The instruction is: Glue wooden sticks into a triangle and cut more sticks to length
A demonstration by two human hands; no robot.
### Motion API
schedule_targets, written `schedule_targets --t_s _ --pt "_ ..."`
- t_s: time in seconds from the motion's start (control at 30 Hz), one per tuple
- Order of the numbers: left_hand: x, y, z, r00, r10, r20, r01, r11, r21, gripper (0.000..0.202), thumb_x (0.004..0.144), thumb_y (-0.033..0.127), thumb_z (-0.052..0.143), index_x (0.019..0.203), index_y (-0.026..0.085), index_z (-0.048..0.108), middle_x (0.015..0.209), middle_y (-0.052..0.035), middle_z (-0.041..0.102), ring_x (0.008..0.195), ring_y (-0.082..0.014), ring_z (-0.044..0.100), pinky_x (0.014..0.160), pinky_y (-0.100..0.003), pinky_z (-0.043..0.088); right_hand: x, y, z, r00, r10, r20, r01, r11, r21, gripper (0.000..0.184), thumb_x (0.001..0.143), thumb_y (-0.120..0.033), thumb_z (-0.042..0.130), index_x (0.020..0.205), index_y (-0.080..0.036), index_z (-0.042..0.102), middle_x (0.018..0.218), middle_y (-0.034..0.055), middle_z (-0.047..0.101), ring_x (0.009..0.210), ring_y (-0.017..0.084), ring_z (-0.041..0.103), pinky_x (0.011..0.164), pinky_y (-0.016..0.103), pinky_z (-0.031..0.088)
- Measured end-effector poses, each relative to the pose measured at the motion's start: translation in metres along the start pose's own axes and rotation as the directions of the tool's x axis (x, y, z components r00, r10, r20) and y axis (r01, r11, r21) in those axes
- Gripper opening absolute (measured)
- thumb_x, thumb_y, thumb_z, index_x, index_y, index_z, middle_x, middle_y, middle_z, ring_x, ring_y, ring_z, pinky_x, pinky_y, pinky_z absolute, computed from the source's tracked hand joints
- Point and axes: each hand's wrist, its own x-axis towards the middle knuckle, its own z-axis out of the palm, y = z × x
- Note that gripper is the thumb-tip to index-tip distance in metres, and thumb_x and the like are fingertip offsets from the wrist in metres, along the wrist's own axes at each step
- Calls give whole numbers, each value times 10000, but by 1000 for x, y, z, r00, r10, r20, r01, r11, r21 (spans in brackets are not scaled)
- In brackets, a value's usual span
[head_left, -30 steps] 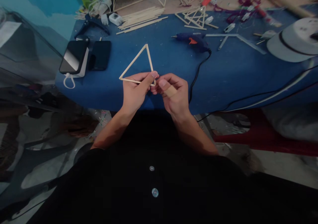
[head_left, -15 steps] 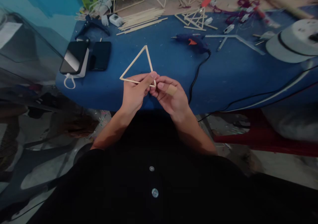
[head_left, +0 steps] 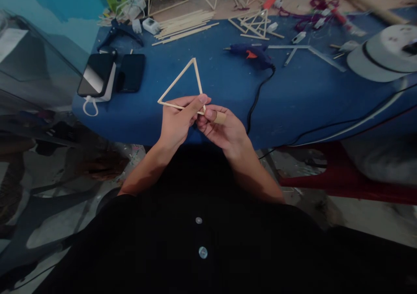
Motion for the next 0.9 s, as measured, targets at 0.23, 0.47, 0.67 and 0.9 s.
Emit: schedule_targets --t_s 0.23,0.47,0.67,0.9 --pt "0 -1 -1 998 64 -17 -64 997 37 297 869 504 976 824 228 877 589 17 653 534 -102 597 488 -243 458 -3 -5 -5 999 -27 -20 25 994 -108 352 678 -395 1052 840 -200 809 812 12 776 739 119 733 735 248 663" --pt "-1 1 -3 977 208 -44 -196 961 195 241 900 449 948 820 231 885 705 -8 755 644 -120 680 602 -256 521 -9 -5 5 981 -179 -75 159 963 -219 434 647 -519 1064 863 -209 849 785 21 784 670 126 712 649 264 635" --pt "-3 -2 -6 945 326 -8 -309 905 293 293 946 476 901 756 256 864 643 13 703 655 -135 632 641 -284 509 -10 2 17 929 -344 -133 278 890 -362 383 732 -536 1019 761 -209 822 682 5 723 616 122 662 605 274 593" --pt "-4 -5 -4 931 365 3 -349 886 305 305 960 520 872 785 269 877 636 11 699 625 -138 615 629 -291 491 -13 5 18 894 -432 -119 338 825 -454 354 803 -538 969 751 -224 816 696 1 726 622 119 631 634 295 591"
